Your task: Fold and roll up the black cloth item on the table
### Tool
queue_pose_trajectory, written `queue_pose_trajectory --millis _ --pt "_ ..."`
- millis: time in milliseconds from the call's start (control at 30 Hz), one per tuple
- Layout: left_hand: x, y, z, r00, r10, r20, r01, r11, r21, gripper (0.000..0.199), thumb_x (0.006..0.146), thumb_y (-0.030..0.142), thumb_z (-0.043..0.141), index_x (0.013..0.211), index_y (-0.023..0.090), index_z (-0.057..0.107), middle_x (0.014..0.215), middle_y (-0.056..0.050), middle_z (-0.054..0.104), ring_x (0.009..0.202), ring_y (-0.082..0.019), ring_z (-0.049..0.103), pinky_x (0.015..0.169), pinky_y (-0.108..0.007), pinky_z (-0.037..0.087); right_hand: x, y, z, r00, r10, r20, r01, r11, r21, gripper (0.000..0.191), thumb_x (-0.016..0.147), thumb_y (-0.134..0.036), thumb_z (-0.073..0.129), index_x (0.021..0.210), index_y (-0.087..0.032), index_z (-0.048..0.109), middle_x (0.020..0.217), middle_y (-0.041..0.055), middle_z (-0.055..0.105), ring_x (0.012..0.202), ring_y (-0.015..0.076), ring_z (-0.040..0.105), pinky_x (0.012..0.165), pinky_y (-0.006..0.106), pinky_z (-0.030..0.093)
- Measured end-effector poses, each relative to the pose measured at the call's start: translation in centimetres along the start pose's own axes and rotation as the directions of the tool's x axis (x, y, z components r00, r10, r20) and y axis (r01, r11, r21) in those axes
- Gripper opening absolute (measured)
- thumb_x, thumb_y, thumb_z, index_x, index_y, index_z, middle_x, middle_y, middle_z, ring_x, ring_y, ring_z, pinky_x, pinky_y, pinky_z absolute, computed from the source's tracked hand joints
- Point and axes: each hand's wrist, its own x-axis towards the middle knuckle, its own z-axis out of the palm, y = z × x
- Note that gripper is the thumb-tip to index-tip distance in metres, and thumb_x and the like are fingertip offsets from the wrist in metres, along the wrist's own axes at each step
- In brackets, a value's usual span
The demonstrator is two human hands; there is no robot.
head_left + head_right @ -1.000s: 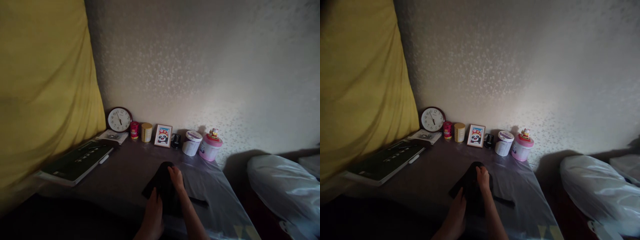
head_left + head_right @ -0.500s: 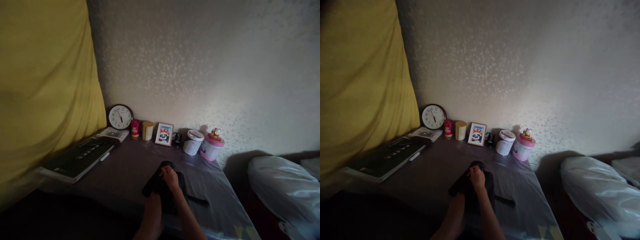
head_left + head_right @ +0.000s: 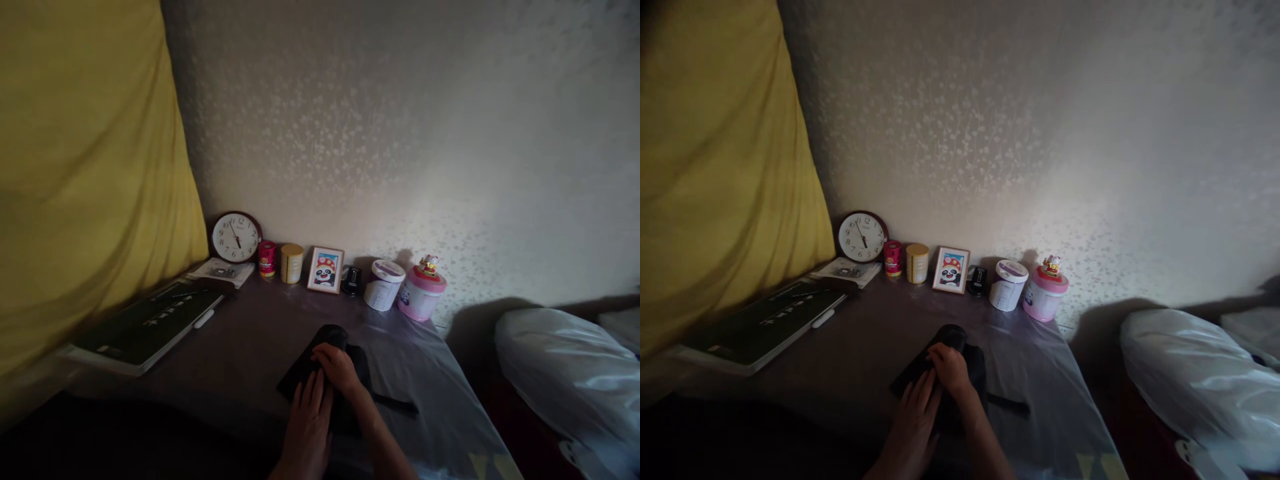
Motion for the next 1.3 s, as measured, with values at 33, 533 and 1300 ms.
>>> queue_pose_trajectory --millis 33,533,1300 --pt "0.2 0.1 0.0 0.999 -0.025 0.033 0.025 1.0 0.019 0.075 0.068 0.008 0.041 0.14 0.014 0.022 0.147 -0.011 0.009 0.135 -0.028 0.008 0.109 -0.051 0.016 -0.2 0.0 -0.1 0.999 -0.035 0.02 0.035 0.999 0.021 0.024 0.088 -0.024 0.042 0.095 -0.02 0.064 0.085 -0.001 0.069 0.085 0.0125 0.062 0.075 0.02 0.042" --pt "2.1 -2.2 7.4 0.926 0.04 -0.376 0.056 0.969 0.24 0.057 0.082 0.009 0.04 0.136 0.025 0.031 0.141 -0.008 0.032 0.123 -0.027 0.04 0.093 -0.036 0.046 2.5 7.0 0.0 0.902 -0.397 -0.168 0.349 0.901 -0.258 0.029 0.093 -0.027 0.037 0.104 -0.021 0.063 0.115 0.0039 0.061 0.119 0.0204 0.044 0.103 0.046 0.027" --pt "-0.2 -4.6 -2.3 1.0 -0.005 0.01 0.01 0.818 -0.575 0.098 0.054 -0.002 0.042 0.143 0.014 0.003 0.149 -0.009 0.006 0.136 -0.019 0.01 0.11 -0.03 0.018 -1.8 10.9 -6.0 0.864 0.249 -0.437 -0.072 0.921 0.383 0.047 0.07 -0.05 0.049 0.095 -0.013 0.064 0.102 0.0141 0.064 0.098 0.0272 0.059 0.085 0.04 0.047"
